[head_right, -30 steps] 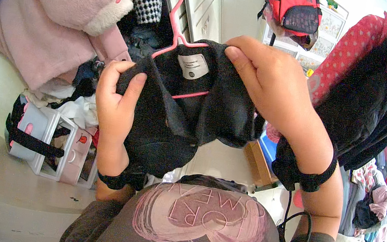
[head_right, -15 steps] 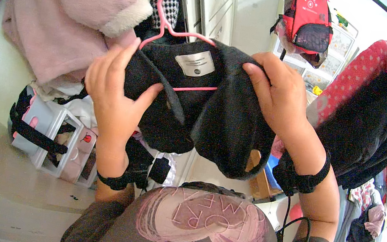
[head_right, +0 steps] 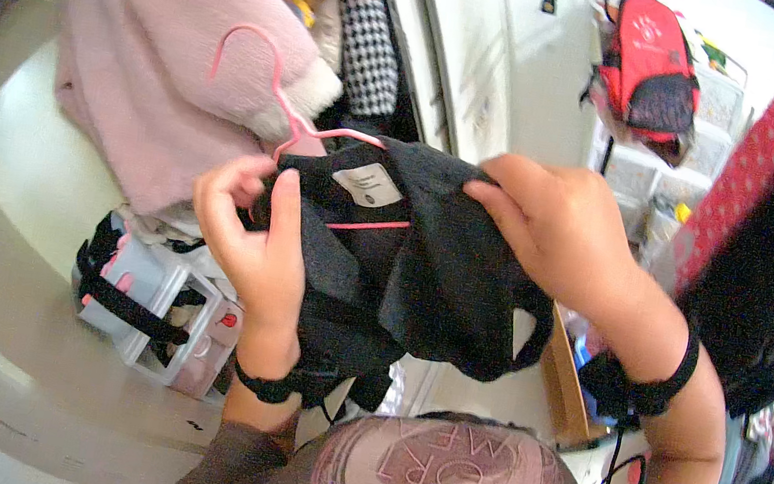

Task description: Sorting and organizing various items of clothing from drawers and hangers in a closet.

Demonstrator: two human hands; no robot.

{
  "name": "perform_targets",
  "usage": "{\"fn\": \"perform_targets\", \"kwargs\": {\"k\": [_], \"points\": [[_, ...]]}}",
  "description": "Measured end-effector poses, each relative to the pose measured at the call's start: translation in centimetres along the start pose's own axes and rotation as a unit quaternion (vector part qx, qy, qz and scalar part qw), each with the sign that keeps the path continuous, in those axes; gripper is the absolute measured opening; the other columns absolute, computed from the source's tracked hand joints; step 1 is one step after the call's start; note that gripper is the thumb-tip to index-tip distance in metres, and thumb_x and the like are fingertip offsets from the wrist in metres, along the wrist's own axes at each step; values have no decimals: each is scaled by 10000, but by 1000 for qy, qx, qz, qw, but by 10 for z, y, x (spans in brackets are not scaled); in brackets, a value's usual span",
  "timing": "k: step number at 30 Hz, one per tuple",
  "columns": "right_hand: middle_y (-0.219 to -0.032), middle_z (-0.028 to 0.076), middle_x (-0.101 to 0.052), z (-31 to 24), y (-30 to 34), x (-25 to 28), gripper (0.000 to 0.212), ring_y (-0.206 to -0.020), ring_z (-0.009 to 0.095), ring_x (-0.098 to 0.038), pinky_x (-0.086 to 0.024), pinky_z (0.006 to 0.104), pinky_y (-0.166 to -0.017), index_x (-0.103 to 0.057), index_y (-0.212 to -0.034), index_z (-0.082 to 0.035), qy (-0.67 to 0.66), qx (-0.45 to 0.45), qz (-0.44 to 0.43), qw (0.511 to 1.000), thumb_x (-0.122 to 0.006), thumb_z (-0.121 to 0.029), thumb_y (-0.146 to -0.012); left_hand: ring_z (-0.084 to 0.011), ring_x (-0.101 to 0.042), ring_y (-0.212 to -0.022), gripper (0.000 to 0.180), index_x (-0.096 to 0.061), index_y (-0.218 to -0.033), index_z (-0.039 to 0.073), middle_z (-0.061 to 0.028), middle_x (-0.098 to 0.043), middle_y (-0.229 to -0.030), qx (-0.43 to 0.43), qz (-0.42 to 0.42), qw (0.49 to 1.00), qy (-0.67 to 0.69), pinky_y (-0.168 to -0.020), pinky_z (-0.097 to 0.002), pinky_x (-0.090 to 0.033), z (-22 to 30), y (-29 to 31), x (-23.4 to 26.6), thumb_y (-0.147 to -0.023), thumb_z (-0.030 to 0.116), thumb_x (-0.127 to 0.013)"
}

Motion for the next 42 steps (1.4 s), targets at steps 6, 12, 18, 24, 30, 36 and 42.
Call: {"fn": "perform_targets", "kwargs": {"k": [6, 12, 18, 24, 30, 36, 42], "points": [[-617, 180, -588, -29, -27, -4, 157, -580, 383, -603, -463, 454, -507, -616, -881, -56, 2, 35, 99, 994, -661, -205, -869, -272, -541, -881, 415, -482, -1181, -36, -158, -542, -1041, 80, -105, 977, 166, -813, -384, -430, 46, -28, -16, -862, 144, -678], [-646, 181, -612, -65, -101, -9, 149, -598, 386, -613, -469, 467, -528, -603, -913, -58, -50, 119, 167, 978, -647, -195, -872, -250, -567, -936, 359, -428, -1152, -60, -175, -560, -1029, 115, 72, 976, 171, -857, -364, -453, 33, -94, -11, -918, 136, -616], [-731, 100, -628, -84, -150, 12, 453, -628, 249, -610, -477, 345, -602, -525, -1293, -83, -266, 89, 118, 953, -647, -225, -881, -215, -593, -902, 309, -565, -1053, -69, -133, -630, -949, 121, 132, 983, 43, -817, -340, -457, -30, -221, 48, -885, 190, -578], [-683, 72, -585, -45, -104, -11, 288, -584, 215, -572, -451, 343, -557, -616, -1080, -60, -233, 150, 99, 956, -681, -84, -801, -267, -598, -796, 341, -606, -945, -150, -217, -636, -876, 270, 88, 956, 70, -681, -406, -465, -119, -348, 128, -800, 151, -537], [-665, 74, -555, 20, -33, -39, 70, -599, 226, -556, -420, 371, -592, -658, -866, -47, -141, 76, -21, 987, -661, -55, -797, -273, -594, -777, 227, -587, -927, -82, -163, -625, -875, 144, 101, 974, -144, -694, -392, -469, -163, -443, 195, -824, 117, -549], [-823, 120, -669, 82, 79, -31, 185, -731, 270, -603, -481, 328, -717, -685, -948, -45, -139, -138, -19, 981, -574, -192, -962, -274, -606, -922, 358, -596, -1084, -72, -190, -650, -1005, 162, 132, 945, -253, -780, -379, -452, -196, -481, 217, -842, 190, -564], [-690, 37, -572, 116, 213, -36, 204, -598, 92, -488, -413, 251, -509, -637, -925, 6, -91, -436, 128, 886, -566, -179, -973, -336, -610, -1063, 454, -558, -1186, -115, -272, -594, -1210, 216, 191, 956, -52, -861, -402, -473, -255, -511, 221, -844, 183, -553]]}}
Point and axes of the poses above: each hand's wrist, its own y-axis away from the middle knuckle, its own x-axis out of the back of the hand, z = x × y, the point moved 5 cm from there along -y, towards the middle knuckle
